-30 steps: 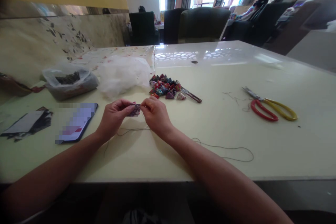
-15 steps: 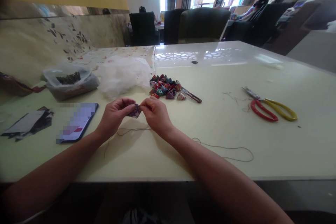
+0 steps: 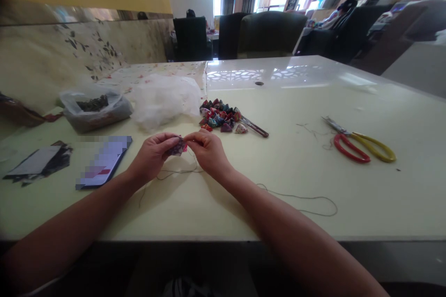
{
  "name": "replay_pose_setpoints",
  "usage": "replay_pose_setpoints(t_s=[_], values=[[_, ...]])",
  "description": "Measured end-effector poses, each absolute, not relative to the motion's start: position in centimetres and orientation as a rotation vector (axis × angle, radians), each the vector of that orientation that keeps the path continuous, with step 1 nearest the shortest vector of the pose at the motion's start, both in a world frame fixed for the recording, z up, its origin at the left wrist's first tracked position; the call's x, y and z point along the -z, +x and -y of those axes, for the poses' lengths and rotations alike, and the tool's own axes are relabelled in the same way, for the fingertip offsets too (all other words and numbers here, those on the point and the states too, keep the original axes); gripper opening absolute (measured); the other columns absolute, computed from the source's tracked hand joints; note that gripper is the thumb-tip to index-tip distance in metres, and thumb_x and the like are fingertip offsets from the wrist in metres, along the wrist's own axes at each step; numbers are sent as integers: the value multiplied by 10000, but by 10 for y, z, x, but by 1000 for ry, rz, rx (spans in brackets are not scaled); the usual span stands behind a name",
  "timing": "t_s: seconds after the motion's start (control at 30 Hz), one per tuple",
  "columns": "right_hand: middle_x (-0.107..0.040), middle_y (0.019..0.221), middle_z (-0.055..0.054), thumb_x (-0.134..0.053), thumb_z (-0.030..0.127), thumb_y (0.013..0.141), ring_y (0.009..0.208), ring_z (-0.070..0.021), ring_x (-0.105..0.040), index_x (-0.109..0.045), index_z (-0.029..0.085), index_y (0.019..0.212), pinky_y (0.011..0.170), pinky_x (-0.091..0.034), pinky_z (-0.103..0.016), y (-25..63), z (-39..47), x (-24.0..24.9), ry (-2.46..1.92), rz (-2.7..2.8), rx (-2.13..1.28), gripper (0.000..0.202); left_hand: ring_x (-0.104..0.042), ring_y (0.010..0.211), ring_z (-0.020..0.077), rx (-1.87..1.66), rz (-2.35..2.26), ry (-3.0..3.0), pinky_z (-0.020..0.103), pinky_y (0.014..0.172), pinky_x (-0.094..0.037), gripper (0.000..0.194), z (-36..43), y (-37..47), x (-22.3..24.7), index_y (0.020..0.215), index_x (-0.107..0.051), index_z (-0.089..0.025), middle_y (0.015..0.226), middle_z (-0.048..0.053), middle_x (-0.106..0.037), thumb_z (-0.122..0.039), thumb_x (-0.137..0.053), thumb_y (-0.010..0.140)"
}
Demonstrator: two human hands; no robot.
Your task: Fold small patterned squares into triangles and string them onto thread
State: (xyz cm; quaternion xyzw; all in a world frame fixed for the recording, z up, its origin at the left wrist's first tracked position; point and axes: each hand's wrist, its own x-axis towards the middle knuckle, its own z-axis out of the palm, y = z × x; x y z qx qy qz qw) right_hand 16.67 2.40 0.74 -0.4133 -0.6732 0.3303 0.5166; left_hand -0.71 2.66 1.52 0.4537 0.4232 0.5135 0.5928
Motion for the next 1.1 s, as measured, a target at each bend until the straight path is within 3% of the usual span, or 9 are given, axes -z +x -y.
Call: replay_pose_setpoints(t_s=[0.77, 1.1], values=[[-713, 840, -27, -691, 301, 757, 778, -143, -588, -815, 223, 852, 707, -466, -284, 170, -27, -9, -926, 1474, -1117, 175, -574, 665, 102, -1074, -891, 971, 224, 649, -467, 270, -31, -12, -17, 775, -749, -124, 731, 27, -668, -328, -878, 655], [-683, 758, -4, -718, 321, 734, 714, -122, -546, -748, 182, 801, 683, -440, -265, 168, -30, -6, -888, 1447, -1184, 157, -530, 621, 86, -1021, -876, 1024, 210, 596, -430, 245, -33, -13, -12, 774, -753, -126, 699, 22, -639, -321, -864, 676]])
